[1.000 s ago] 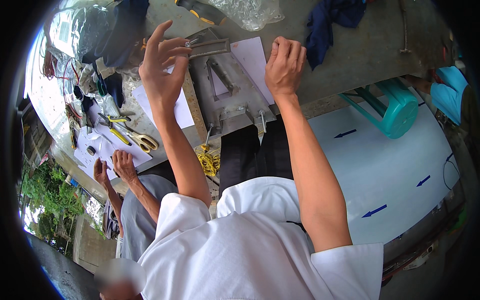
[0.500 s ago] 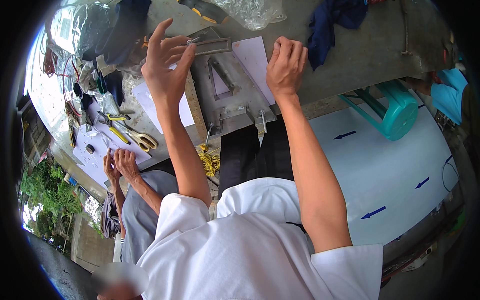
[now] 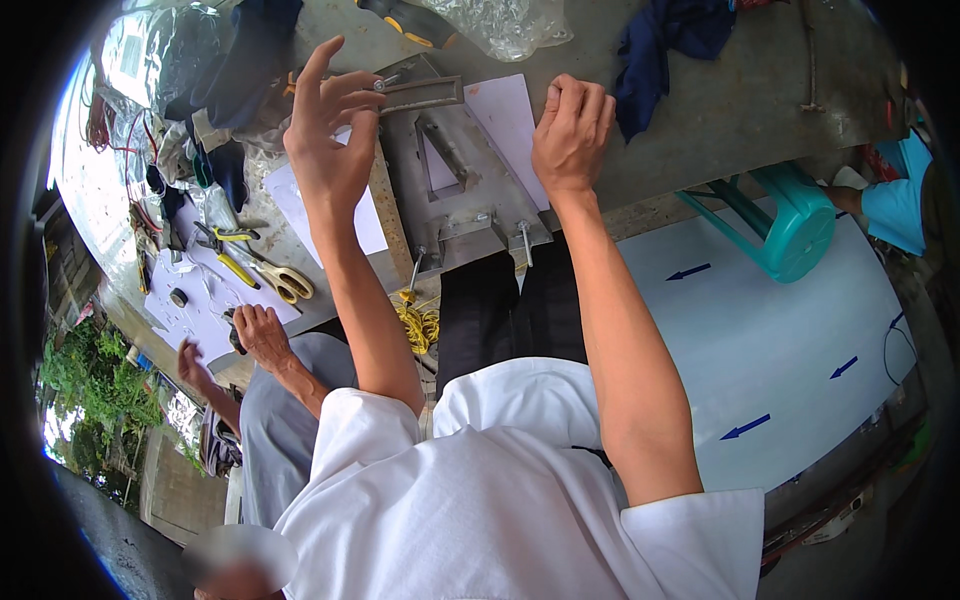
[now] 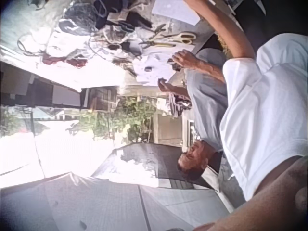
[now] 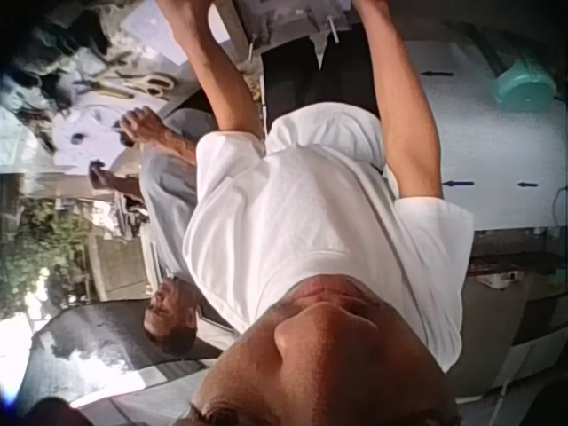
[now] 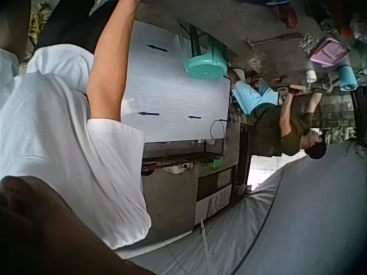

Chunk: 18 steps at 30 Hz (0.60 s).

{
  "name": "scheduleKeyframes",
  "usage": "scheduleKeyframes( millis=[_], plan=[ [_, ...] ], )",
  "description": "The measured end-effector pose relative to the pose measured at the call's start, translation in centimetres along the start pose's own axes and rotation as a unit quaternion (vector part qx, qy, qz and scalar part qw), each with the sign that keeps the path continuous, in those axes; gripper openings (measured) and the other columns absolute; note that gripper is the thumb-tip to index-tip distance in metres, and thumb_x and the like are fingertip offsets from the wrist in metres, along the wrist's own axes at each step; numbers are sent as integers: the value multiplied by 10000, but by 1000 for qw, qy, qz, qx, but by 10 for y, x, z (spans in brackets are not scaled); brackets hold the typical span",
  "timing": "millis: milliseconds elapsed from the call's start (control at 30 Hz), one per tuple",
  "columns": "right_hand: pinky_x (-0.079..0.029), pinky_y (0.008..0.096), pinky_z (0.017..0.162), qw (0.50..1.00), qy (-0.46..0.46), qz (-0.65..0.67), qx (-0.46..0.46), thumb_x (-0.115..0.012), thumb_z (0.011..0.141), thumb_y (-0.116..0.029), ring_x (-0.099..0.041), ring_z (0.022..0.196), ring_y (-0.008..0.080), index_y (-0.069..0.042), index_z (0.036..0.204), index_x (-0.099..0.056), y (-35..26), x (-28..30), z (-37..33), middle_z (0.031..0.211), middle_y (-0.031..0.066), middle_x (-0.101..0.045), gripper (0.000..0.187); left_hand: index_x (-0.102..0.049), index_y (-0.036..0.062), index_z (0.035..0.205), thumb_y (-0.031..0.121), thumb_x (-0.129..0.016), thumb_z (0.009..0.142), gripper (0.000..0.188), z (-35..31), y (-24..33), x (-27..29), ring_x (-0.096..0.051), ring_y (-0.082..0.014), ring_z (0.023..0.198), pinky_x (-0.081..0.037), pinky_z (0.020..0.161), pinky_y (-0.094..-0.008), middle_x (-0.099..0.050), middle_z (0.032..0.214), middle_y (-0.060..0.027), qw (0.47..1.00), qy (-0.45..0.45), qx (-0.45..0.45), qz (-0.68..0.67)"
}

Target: The user is assembling a metal letter 'A' by attaching bolts and adjusting components using tools.

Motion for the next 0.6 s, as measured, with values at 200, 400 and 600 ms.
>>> scheduleKeyframes(
  millis=[200, 400, 600],
  plan=[
    [-467, 454, 825, 1000, 2, 12, 0, -602, 1000, -117, -544, 919, 331, -84, 1097, -583, 1, 0, -1, 1010, 100, -560, 104, -576, 156, 1422, -75, -655, 822, 647, -2, -2, 1, -761, -176, 857, -601, 748, -300, -768, 984, -79, 1000, 11, 4, 8],
    [-468, 457, 828, 1000, 2, 17, -1, -608, 999, -110, -547, 916, 330, -81, 1093, -585, 1, 0, -1, 1010, 98, -561, 101, -579, 147, 1417, -57, -677, 832, 627, -3, 0, -1, -761, -175, 862, -602, 740, -301, -770, 999, -83, 1000, 17, 22, -11],
    [-473, 451, 821, 999, 10, 32, 0, -620, 994, -103, -553, 918, 324, -78, 1089, -593, 2, 2, -1, 1010, 92, -571, 102, -581, 130, 1408, -34, -720, 826, 621, -7, -3, 1, -760, -177, 880, -609, 757, -307, -761, 1037, -98, 998, 31, 59, 13]
  ],
)
Point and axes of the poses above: each hand's wrist, its own z-axis towards the middle knuckle, its own x-axis out of the back of the hand, y = z × x, the point moved 10 cm from there along z, towards the middle knuckle
